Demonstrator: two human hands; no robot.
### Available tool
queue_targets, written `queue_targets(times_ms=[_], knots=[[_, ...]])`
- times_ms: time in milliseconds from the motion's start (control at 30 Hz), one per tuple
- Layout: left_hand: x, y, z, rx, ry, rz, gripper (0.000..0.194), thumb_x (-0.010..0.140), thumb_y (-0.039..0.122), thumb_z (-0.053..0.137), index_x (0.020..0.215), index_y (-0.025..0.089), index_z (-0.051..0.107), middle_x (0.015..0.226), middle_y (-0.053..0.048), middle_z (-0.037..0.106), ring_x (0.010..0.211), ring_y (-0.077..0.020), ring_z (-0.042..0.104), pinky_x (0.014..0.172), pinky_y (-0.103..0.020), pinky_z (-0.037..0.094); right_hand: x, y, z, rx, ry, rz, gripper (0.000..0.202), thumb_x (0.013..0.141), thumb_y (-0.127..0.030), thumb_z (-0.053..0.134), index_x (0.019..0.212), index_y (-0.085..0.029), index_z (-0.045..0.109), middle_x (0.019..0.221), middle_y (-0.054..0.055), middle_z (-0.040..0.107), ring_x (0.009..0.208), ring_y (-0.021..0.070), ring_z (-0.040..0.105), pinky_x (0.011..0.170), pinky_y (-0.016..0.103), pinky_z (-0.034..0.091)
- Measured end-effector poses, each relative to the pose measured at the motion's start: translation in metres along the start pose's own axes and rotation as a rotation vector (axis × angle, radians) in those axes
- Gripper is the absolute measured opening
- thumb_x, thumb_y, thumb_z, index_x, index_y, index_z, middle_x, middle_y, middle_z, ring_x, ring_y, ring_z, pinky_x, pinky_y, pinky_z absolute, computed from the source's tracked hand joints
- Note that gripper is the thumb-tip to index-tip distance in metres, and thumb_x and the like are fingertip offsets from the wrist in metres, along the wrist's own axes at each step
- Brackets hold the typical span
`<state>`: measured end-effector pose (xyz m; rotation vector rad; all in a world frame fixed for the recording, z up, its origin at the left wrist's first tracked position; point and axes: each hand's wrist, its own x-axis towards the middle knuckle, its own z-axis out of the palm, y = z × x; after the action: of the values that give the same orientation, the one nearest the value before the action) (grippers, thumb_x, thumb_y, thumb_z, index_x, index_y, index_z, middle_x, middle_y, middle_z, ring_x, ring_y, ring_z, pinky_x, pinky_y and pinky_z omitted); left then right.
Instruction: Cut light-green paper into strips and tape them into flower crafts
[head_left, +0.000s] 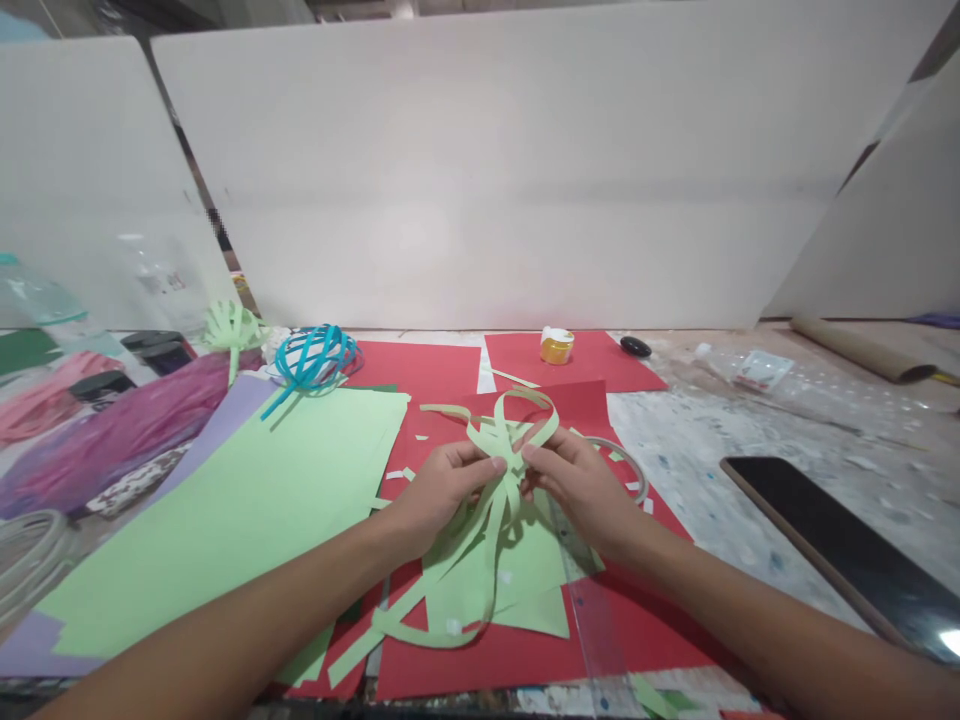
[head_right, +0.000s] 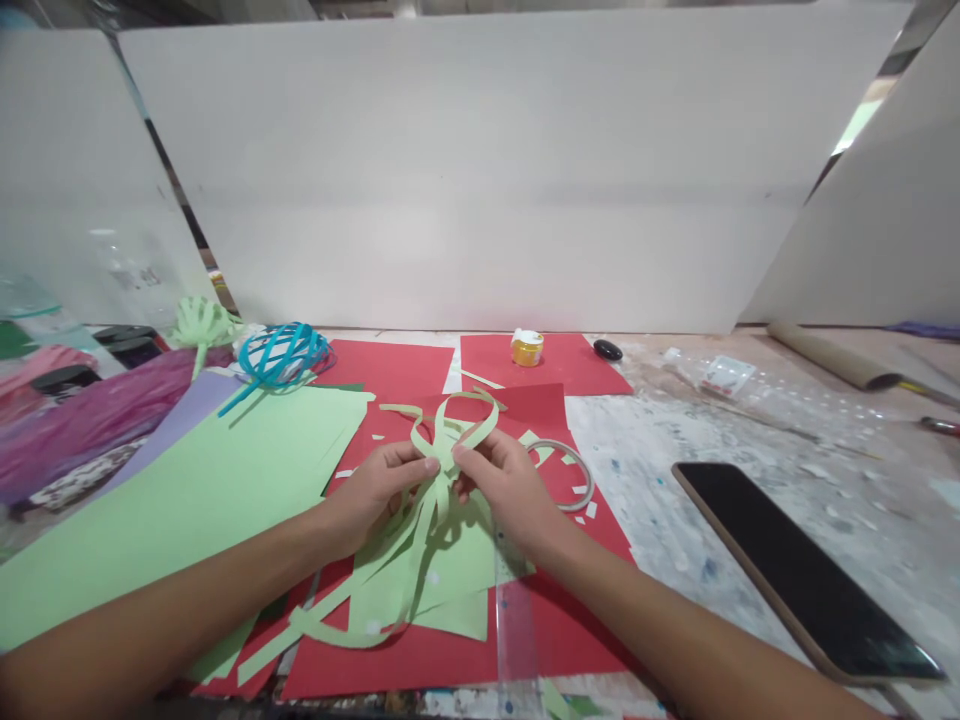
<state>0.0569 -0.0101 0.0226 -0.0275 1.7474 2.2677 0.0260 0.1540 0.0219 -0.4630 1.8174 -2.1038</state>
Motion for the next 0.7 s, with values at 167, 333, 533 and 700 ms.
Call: queue_targets(times_ms=[167, 333, 533, 700], knots=[[-0.0011, 0.0006, 0.0, -0.093, -0.1, -0.019, 0.029, 0.074, 0.037, 0.072, 0.087, 0.011, 0.066, 0.068, -0.006, 0.065, 0.058, -0.0177, 0.061, 0.058, -0.032, 0.051, -0.0054, -0.0037, 0.0015, -0.159, 0.05, 0.021, 0.018, 0.085, -0.037, 0.057, 0.081, -0.019, 0.057, 0.057, -0.003, 0.052, 0.05, 0.0118, 0.049, 0.047, 0.025, 0.039], [0.0013, -0.0041, -0.0036, -0.074, -0.063, -0.002, 0.03, 0.073, 0.037, 0.075, 0.088, 0.012, 0.066, 0.072, -0.007, 0.066, 0.059, -0.0173, 0.063, 0.059, -0.031, 0.051, -0.0079, -0.0073, 0.0053, -0.229, 0.102, -0.035, 0.017, 0.083, -0.035, 0.058, 0.075, -0.02, 0.056, 0.052, -0.005, 0.043, 0.044, 0.0093, 0.04, 0.043, 0.023, 0.032], [0.0011, -0.0022, -0.0024, -0.053, -0.075, -0.009, 0.031, 0.074, 0.035, 0.074, 0.093, 0.011, 0.069, 0.075, -0.008, 0.069, 0.064, -0.019, 0.065, 0.064, -0.032, 0.052, -0.0067, -0.007, 0.0066, -0.214, 0.074, -0.011, 0.016, 0.078, -0.034, 0.062, 0.086, -0.02, 0.062, 0.058, -0.002, 0.051, 0.049, 0.0113, 0.046, 0.044, 0.024, 0.034], [0.0022, -0.0048, -0.0057, 0.008, -0.066, 0.004, 0.027, 0.075, 0.035, 0.074, 0.088, 0.011, 0.07, 0.077, -0.008, 0.069, 0.065, -0.0175, 0.063, 0.064, -0.031, 0.051, -0.0069, -0.0071, 0.0053, -0.318, 0.069, -0.06, 0.011, 0.081, -0.029, 0.058, 0.08, -0.019, 0.061, 0.06, -0.002, 0.05, 0.049, 0.0102, 0.043, 0.044, 0.023, 0.033]])
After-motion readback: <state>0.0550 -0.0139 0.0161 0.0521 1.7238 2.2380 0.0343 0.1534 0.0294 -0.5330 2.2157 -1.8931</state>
